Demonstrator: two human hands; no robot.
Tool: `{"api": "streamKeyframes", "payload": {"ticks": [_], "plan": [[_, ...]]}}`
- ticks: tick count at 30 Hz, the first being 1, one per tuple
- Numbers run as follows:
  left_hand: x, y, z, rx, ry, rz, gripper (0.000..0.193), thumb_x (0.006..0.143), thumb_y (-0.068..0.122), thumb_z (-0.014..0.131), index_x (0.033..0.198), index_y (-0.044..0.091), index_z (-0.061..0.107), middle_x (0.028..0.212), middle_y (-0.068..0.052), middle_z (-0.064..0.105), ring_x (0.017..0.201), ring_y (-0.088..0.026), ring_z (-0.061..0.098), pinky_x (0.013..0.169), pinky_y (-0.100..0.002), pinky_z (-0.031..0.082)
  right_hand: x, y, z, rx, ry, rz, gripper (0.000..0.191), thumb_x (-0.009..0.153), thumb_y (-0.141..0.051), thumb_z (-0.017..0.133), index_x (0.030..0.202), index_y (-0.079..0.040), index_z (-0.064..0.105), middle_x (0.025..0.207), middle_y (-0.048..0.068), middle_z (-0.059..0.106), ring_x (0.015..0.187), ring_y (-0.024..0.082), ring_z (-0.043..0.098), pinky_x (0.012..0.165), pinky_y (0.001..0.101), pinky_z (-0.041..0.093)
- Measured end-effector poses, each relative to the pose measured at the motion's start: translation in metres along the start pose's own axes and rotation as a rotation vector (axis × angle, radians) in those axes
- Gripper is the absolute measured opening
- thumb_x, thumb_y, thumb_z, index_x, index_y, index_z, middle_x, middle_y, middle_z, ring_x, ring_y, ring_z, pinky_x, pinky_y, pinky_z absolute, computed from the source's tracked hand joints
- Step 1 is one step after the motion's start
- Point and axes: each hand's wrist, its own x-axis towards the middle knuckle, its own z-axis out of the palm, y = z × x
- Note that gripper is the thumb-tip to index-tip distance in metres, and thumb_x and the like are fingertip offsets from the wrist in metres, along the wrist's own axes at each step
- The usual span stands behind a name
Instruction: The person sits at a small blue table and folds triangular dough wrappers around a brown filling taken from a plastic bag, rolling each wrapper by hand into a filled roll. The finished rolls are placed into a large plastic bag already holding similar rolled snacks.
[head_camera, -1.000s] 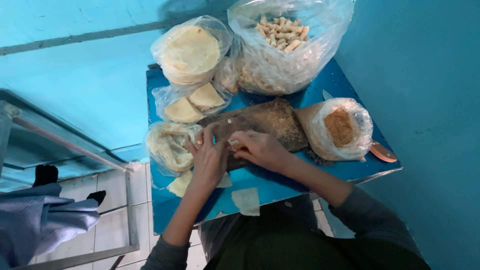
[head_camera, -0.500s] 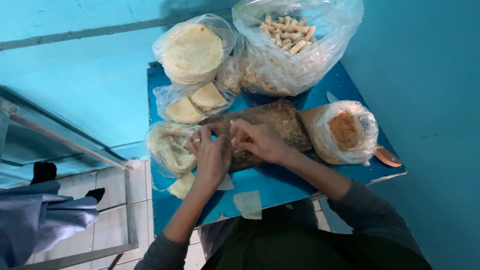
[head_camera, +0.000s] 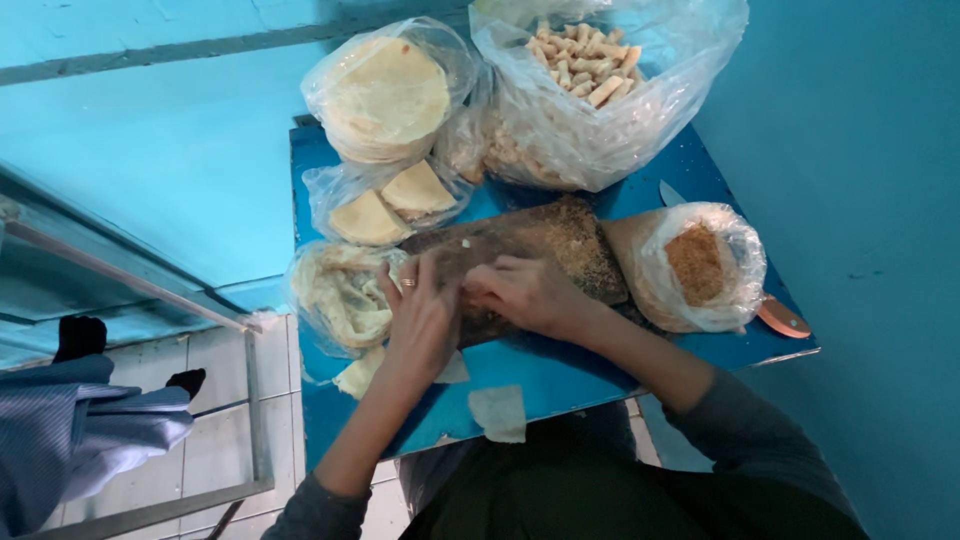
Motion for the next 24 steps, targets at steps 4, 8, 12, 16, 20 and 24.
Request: {"api": "streamKeyframes", "payload": {"ticks": [4,8,12,16,20,24], "plan": [[0.000,-0.001,-0.003,-0.141,-0.031,-0.061,0.025,0.084,0.016,0.069,0.106,0.006,0.071,0.136,-0.021,0.047,0.128,-0.044,0.040,0.108,-0.073,0.016,0.008,0.008,0.002,0.149,-0.012,0.162,0.031,0.087,-0.014,0.077,0.110,-0.009,0.057,0.085,0.007,0.073,0.080,0.026,0.074,0.069,0.0364,0.055],[0.000,0.001,0.002,-0.068,0.040,-0.066,0.021,0.089,0.016,0.068,0.108,0.008,0.072,0.135,-0.018,0.049,0.128,-0.041,0.042,0.112,-0.071,0.019,0.014,0.013,0.004,0.435,-0.069,0.379,0.035,0.086,-0.011,0.076,0.111,-0.009,0.053,0.086,0.006,0.076,0.080,0.024,0.077,0.070,0.0324,0.058],[0.001,-0.001,0.009,-0.090,-0.017,-0.146,0.016,0.085,0.020,0.072,0.097,0.009,0.073,0.124,-0.019,0.049,0.124,-0.042,0.043,0.109,-0.070,0.021,0.005,0.005,0.005,0.265,0.021,0.296,0.030,0.087,-0.012,0.077,0.110,-0.009,0.058,0.087,0.007,0.073,0.082,0.027,0.075,0.072,0.0352,0.057],[0.003,0.000,0.013,-0.130,-0.002,-0.221,0.013,0.081,0.018,0.073,0.091,0.010,0.073,0.117,-0.017,0.052,0.119,-0.040,0.045,0.106,-0.065,0.027,-0.007,-0.004,0.006,0.128,0.050,0.098,0.023,0.091,-0.011,0.074,0.110,-0.010,0.062,0.096,0.010,0.070,0.090,0.031,0.071,0.076,0.0394,0.056],[0.001,0.005,0.007,-0.187,0.183,-0.189,0.026,0.080,0.012,0.070,0.105,0.007,0.073,0.127,-0.018,0.052,0.120,-0.041,0.044,0.103,-0.060,0.033,-0.003,-0.006,0.008,-0.018,0.067,0.080,0.022,0.090,-0.012,0.075,0.108,-0.012,0.062,0.095,0.008,0.070,0.089,0.029,0.070,0.074,0.0409,0.055],[0.002,0.006,-0.002,-0.225,0.177,-0.132,0.014,0.077,0.012,0.073,0.090,0.009,0.075,0.134,-0.016,0.053,0.121,-0.040,0.044,0.104,-0.060,0.030,0.009,0.000,0.004,0.105,0.042,0.277,0.026,0.084,-0.015,0.080,0.103,-0.011,0.063,0.084,0.007,0.071,0.081,0.026,0.070,0.070,0.0390,0.054]]}}
